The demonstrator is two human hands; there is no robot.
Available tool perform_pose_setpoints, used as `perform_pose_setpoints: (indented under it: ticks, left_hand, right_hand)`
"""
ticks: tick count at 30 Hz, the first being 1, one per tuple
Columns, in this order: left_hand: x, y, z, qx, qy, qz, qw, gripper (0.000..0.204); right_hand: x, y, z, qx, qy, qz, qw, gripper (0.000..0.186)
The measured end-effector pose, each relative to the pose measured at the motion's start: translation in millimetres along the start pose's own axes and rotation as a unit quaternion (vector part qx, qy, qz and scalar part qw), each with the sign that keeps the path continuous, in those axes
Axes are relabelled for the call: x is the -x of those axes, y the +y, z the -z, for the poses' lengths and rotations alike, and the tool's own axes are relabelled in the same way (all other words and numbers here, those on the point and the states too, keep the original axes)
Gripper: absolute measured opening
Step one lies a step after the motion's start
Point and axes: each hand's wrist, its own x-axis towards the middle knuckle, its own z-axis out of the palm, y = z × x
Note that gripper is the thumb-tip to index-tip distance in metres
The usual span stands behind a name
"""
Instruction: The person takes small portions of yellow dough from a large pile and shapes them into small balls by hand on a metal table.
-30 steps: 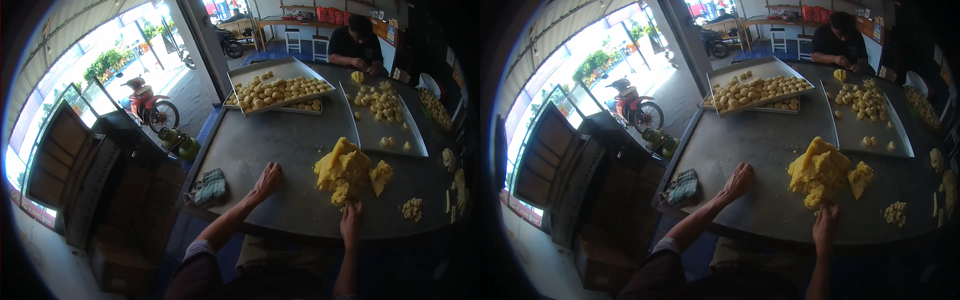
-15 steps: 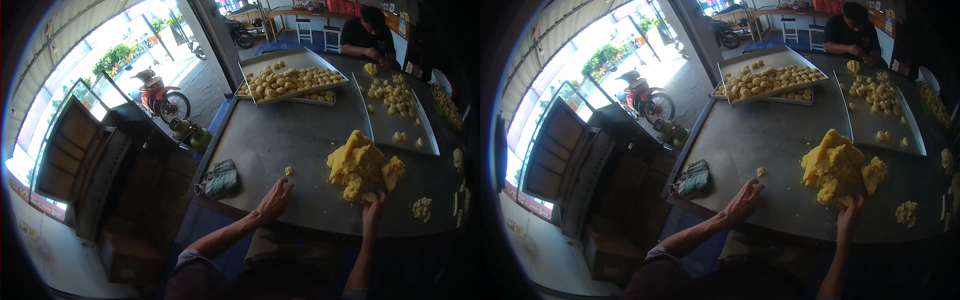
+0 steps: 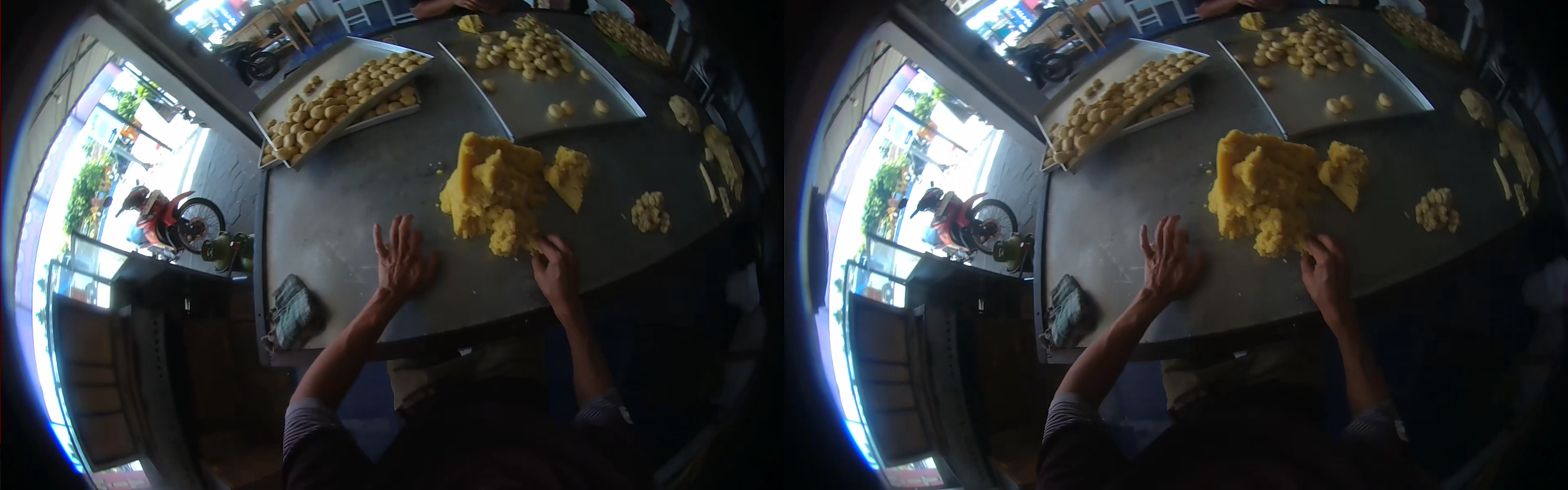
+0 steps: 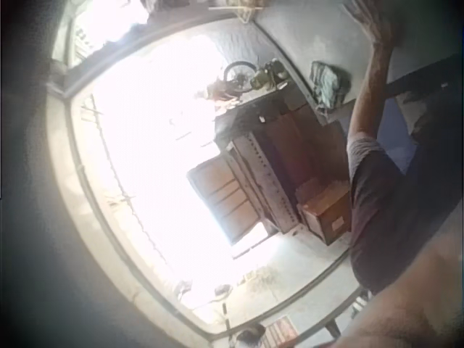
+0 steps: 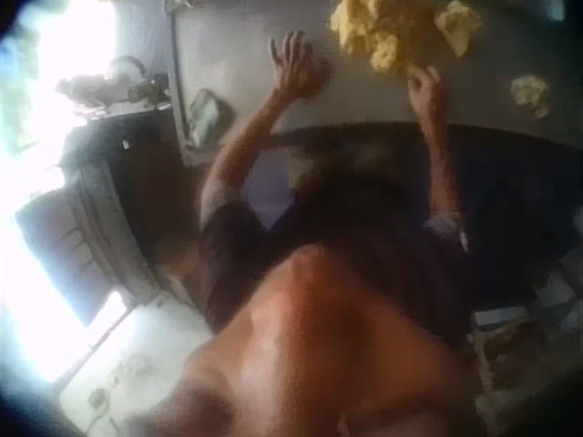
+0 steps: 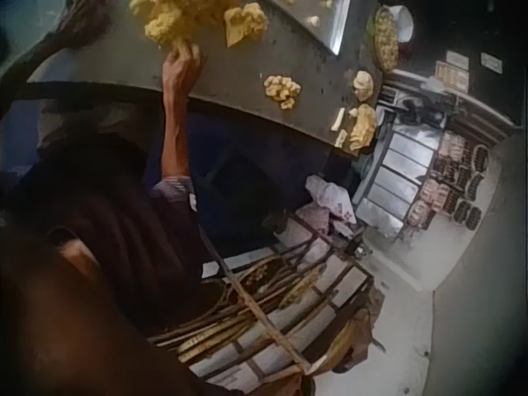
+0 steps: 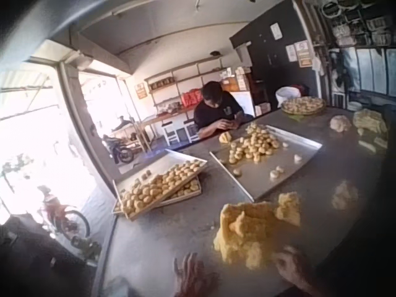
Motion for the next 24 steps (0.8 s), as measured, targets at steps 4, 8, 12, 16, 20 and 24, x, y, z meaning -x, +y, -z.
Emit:
perform_pose_setpoints:
  ticks: [4,8,12,16,20,24]
  left_hand:
    - [-13.9,-15.5,-6.8,0.073,-0.022,0.042,0.996,0.044]
    - [-9.7,-5.1,-3.9,-0.015,-0.047,-0.057,0.997,0.035]
    - [-13.8,-10.8,-2.0,-0.013,0.033,-0.040,0.999,0.024]
    - [13.2,5.6,-7.8,-0.164,0.039,-0.017,0.985,0.018]
    - [6.0,16.8,-2.5,-0.056,0.005,0.083,0.995,0.023]
    - [35.4,30.0,15.6,-0.137,0.001,0.089,0.986,0.031]
  right_hand:
    - [-5.7,3.3,34.4,0.053,-0.075,-0.019,0.996,0.033]
    - [0.8,20.3,29.9,0.039,0.003,-0.065,0.997,0.038]
    - [31.0,2.7,9.6,0.085,0.044,-0.029,0.995,0.039]
    - [22.8,16.6,19.6,0.016,0.006,-0.005,1.000,0.034]
    - [-22.3,30.1,14.4,-0.008,0.003,0.026,1.000,0.031]
    - [-48.9,48.8,28.2,0.028,-0.081,0.028,0.996,0.033]
